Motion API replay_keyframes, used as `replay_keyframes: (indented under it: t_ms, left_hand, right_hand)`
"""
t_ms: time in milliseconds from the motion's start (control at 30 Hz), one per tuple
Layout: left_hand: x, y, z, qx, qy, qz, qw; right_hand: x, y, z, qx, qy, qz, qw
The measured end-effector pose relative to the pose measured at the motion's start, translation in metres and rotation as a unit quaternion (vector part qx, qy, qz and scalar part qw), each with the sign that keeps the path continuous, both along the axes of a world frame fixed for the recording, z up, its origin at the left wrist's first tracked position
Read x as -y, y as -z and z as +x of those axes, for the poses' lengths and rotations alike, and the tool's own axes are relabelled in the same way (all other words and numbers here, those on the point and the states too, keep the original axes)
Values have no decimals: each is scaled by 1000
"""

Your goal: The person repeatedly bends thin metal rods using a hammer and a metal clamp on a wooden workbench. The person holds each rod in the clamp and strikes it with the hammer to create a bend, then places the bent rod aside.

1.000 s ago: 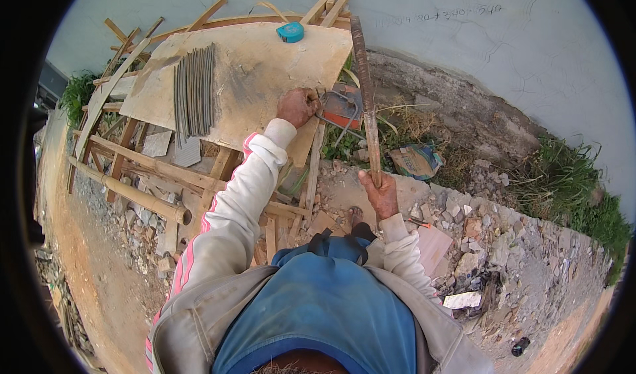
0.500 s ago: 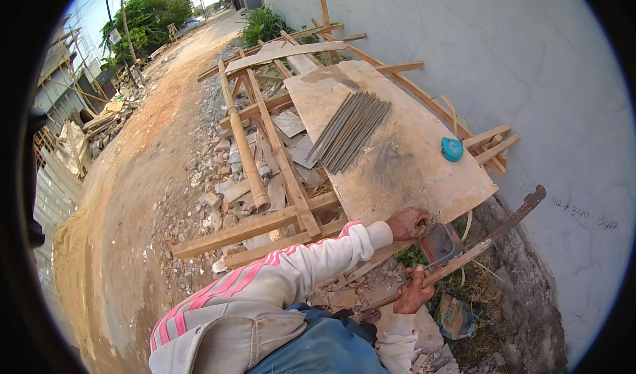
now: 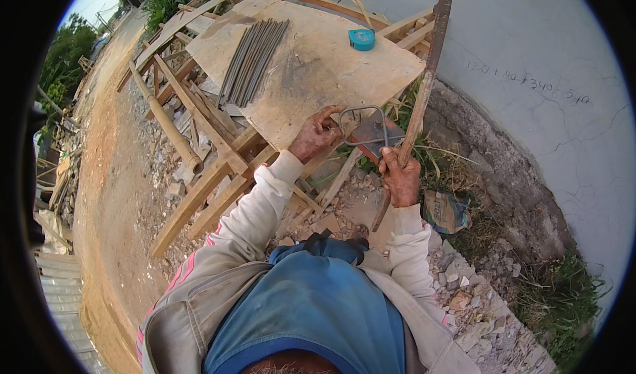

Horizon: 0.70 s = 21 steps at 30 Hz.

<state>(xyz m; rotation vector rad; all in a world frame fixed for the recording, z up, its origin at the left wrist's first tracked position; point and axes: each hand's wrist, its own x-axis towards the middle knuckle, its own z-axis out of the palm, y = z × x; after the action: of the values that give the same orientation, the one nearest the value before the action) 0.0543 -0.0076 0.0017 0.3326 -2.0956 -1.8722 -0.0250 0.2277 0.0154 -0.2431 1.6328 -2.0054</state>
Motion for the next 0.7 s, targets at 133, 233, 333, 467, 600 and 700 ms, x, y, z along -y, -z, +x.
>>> replay_keyframes:
  t_ms: [133, 233, 333, 467, 600, 700]
  left_hand:
    - [-8, -4, 3, 51, -59, 5, 997]
    - [-9, -16, 5, 86, -109, -171, 976]
    - [-16, -26, 5, 118, -144, -281, 942]
    - [-28, -35, 7, 113, -166, -317, 927]
    - [-35, -38, 9, 92, -177, -345, 917]
    - [-37, -37, 9, 107, -184, -342, 915]
  right_hand:
    - [-1, -8, -21, 35, -52, 41, 997]
    - [-1, -12, -33, 47, -84, 38, 995]
    - [-2, -13, -42, 55, -99, 49, 992]
    - [-3, -16, -54, 36, -120, 66, 990]
    - [-3, -18, -59, 34, -133, 74, 988]
    - [-5, -19, -61, 27, -141, 85, 986]
